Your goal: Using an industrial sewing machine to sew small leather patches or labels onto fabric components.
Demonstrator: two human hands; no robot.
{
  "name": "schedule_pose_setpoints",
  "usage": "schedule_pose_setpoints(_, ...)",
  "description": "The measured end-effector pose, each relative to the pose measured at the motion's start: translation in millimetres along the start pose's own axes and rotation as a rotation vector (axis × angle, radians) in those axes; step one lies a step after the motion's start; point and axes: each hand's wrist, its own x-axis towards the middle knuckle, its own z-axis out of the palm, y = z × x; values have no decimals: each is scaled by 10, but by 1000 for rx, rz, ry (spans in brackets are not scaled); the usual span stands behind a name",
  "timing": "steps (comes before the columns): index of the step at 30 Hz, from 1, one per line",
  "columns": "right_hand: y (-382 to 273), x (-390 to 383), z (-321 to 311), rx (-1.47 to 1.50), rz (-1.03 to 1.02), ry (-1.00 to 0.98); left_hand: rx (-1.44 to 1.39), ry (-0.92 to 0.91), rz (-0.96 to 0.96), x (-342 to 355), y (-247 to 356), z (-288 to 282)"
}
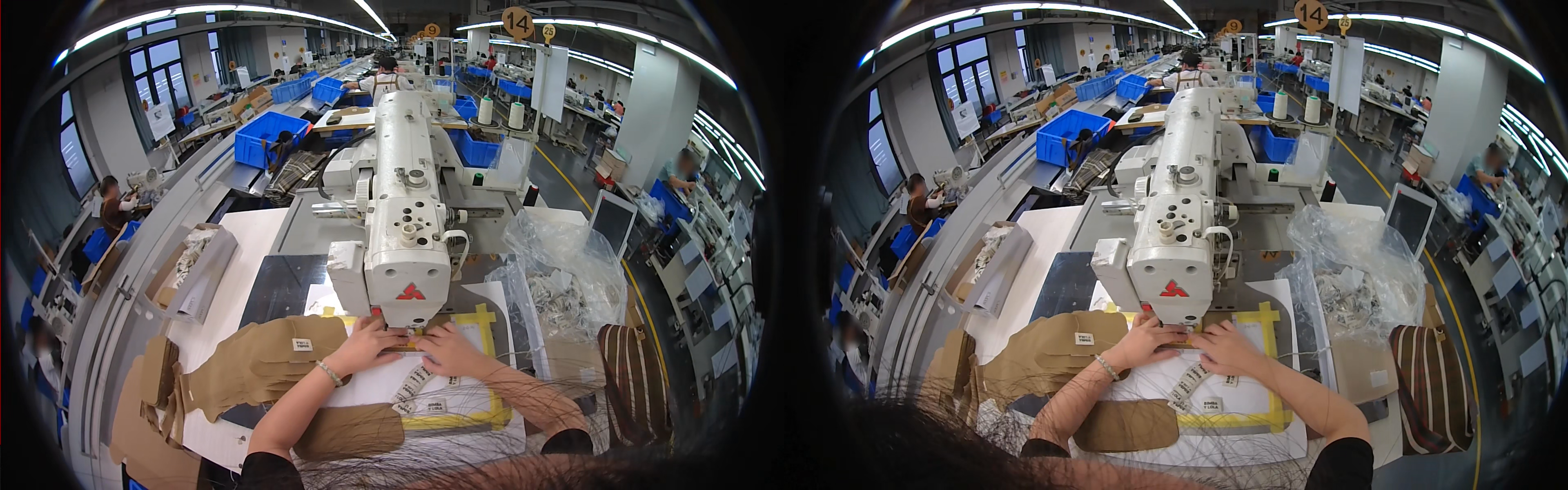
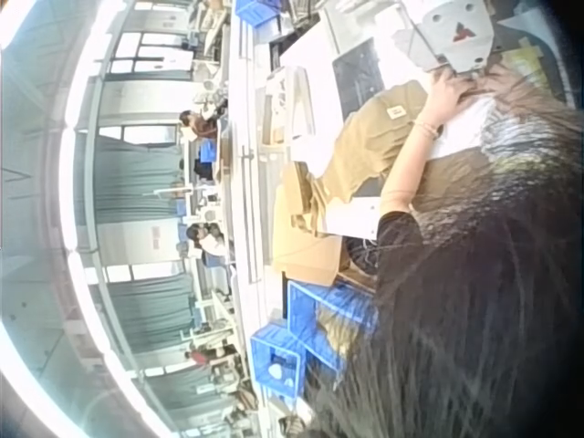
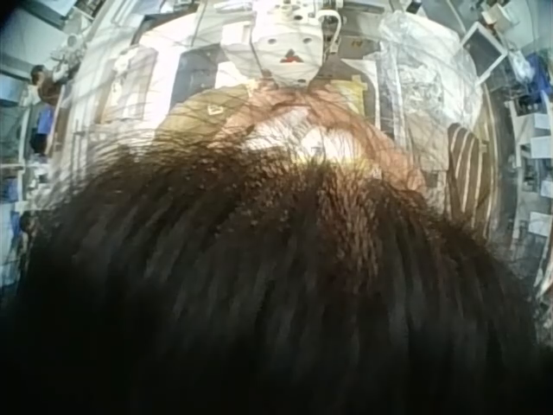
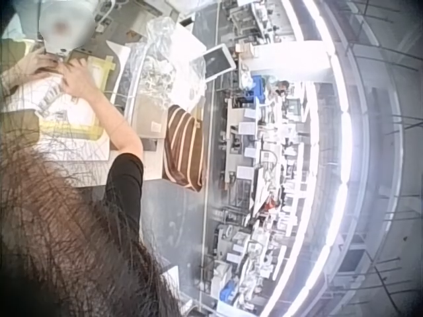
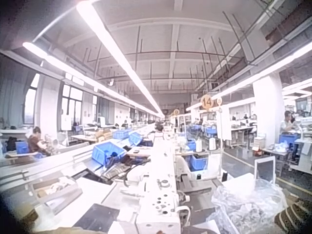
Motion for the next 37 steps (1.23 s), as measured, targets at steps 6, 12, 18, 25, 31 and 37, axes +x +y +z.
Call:
schedule_pose_setpoints(6, 42, 38, 2, -83, -189, 162, -31, 35, 6, -9, -36, 32)
schedule_pose_setpoints(12, 42, 16, -12, -262, -277, 124, -35, 10, -78, 60, -116, 38)
schedule_pose_setpoints(18, -83, -87, -76, -279, -145, 140, -30, -19, -122, 67, -107, 14)
schedule_pose_setpoints(25, -156, -224, -98, -194, -54, 149, 84, -8, -63, 19, -53, 32)
schedule_pose_setpoints(31, 82, -318, -169, -189, 158, 219, 135, 41, -76, -44, 47, -166)
schedule_pose_setpoints(37, 94, -272, -215, -212, 321, 152, 230, -157, -504, -93, -33, -313)
